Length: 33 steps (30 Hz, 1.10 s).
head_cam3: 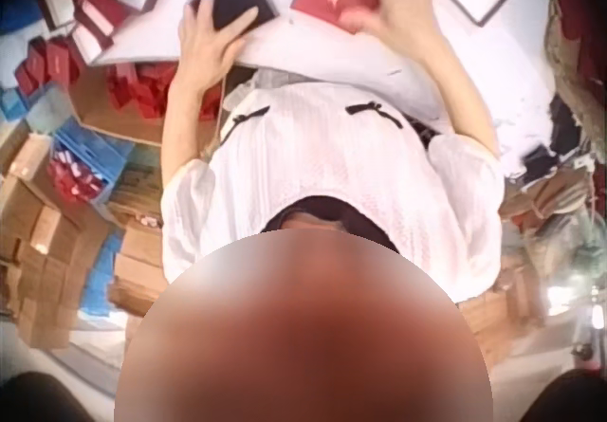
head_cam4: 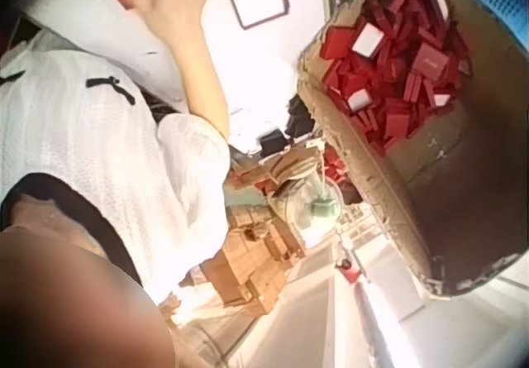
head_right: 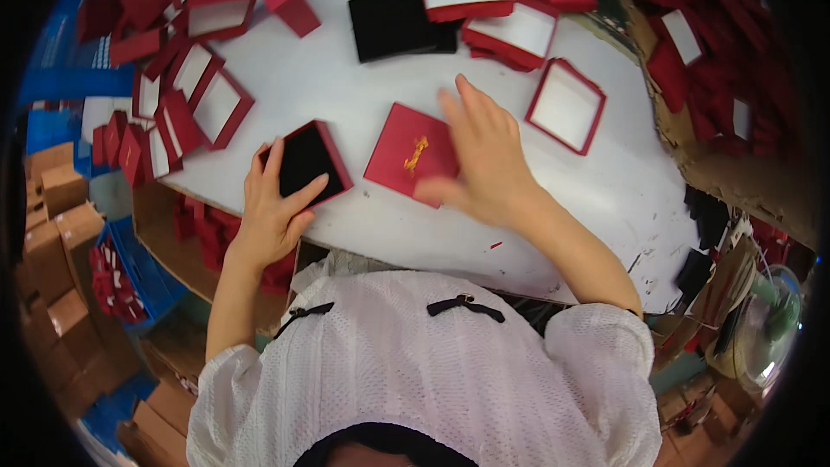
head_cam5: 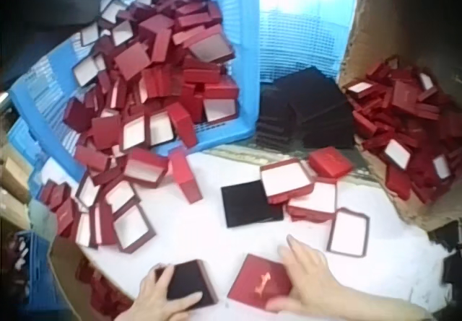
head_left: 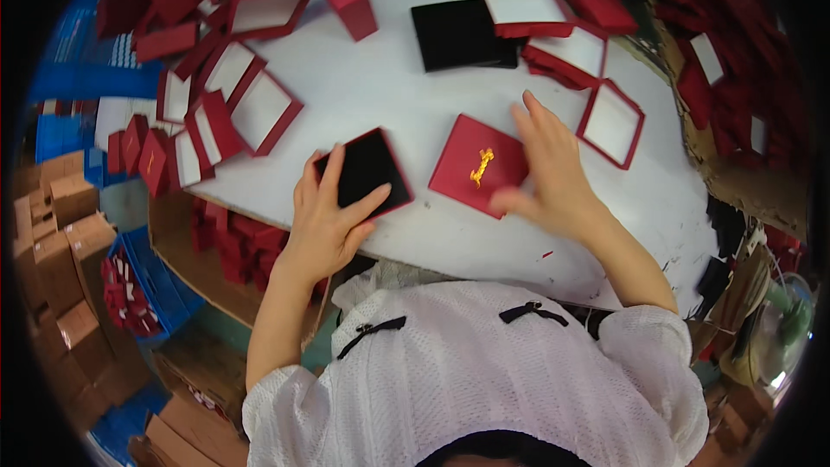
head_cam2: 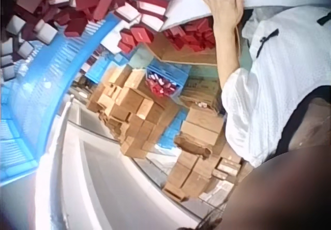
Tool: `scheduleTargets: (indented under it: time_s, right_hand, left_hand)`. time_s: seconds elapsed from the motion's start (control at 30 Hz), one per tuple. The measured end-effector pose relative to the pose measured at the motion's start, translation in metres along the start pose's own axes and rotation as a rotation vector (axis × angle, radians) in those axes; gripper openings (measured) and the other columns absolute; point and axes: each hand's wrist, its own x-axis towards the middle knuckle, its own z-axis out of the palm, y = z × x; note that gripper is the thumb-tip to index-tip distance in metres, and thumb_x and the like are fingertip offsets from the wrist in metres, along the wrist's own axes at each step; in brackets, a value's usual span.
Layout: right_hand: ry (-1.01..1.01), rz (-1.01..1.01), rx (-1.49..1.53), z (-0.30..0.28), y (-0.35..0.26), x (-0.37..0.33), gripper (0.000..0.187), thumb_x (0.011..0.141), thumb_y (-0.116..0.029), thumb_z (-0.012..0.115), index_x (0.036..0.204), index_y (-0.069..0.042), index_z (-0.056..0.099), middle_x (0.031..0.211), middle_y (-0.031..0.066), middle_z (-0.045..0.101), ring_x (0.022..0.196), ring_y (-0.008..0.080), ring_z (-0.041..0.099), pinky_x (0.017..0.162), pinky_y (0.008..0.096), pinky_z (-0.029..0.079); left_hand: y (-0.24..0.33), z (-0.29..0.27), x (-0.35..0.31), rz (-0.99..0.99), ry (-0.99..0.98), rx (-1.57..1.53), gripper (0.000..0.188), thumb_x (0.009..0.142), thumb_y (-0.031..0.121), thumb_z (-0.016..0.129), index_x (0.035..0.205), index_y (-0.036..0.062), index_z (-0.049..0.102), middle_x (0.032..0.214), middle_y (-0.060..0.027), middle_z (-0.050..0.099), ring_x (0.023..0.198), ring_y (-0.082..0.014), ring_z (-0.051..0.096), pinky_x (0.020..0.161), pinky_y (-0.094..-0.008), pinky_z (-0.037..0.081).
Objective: Placing black foam pads into red jewelry boxes.
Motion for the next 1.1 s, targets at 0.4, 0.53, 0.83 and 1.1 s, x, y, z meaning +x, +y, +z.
scheduleTargets:
  time_s: [0.4, 0.53, 0.83, 1.1]
  right_hand:
    - [-0.381, -0.440, 0.182, 0.036, -0.048, 0.059, 0.076, 0.058, -0.031, 0.077, 0.124, -0.006, 0.048, 0.135, 0.0247, 0.033, 0.121, 0.0404, 0.035, 0.100, 0.0479, 0.030]
    - [-0.254, -0.441, 0.169, 0.058, -0.045, 0.042, 0.077, 0.058, -0.036, 0.078, 0.122, -0.005, 0.049, 0.136, 0.0251, 0.031, 0.121, 0.0407, 0.034, 0.099, 0.0510, 0.030]
    - [-0.107, -0.370, -0.084, 0.031, -0.010, 0.093, 0.061, 0.071, -0.033, 0.072, 0.123, -0.008, 0.051, 0.134, 0.0142, 0.042, 0.123, 0.0298, 0.040, 0.102, 0.0500, 0.026]
    - [0.116, -0.242, -0.341, 0.027, 0.039, 0.123, 0.026, 0.084, -0.015, 0.061, 0.109, -0.005, 0.063, 0.107, 0.0088, 0.064, 0.102, 0.0247, 0.057, 0.097, 0.0420, 0.035]
  left_hand:
    - [-0.029, 0.028, 0.031, 0.325, 0.241, -0.473, 0.099, 0.063, 0.029, 0.080, 0.140, 0.0054, 0.023, 0.139, -0.0301, 0.024, 0.122, -0.0462, 0.035, 0.094, -0.0487, 0.040]
    - [-0.015, 0.013, 0.031, 0.239, 0.080, -0.268, 0.092, 0.061, 0.030, 0.079, 0.135, 0.0016, 0.034, 0.140, -0.0249, 0.028, 0.123, -0.0405, 0.037, 0.099, -0.0478, 0.034]
    - [-0.012, -0.047, -0.056, -0.341, -0.194, 0.226, 0.101, 0.058, 0.042, 0.079, 0.139, 0.0067, 0.030, 0.142, -0.0210, 0.027, 0.129, -0.0378, 0.028, 0.104, -0.0515, 0.022]
    - [-0.117, -0.030, -0.015, -0.540, 0.603, 0.119, 0.036, 0.082, 0.032, 0.063, 0.104, 0.0037, 0.056, 0.134, -0.0199, 0.039, 0.126, -0.0420, 0.029, 0.103, -0.0502, 0.020]
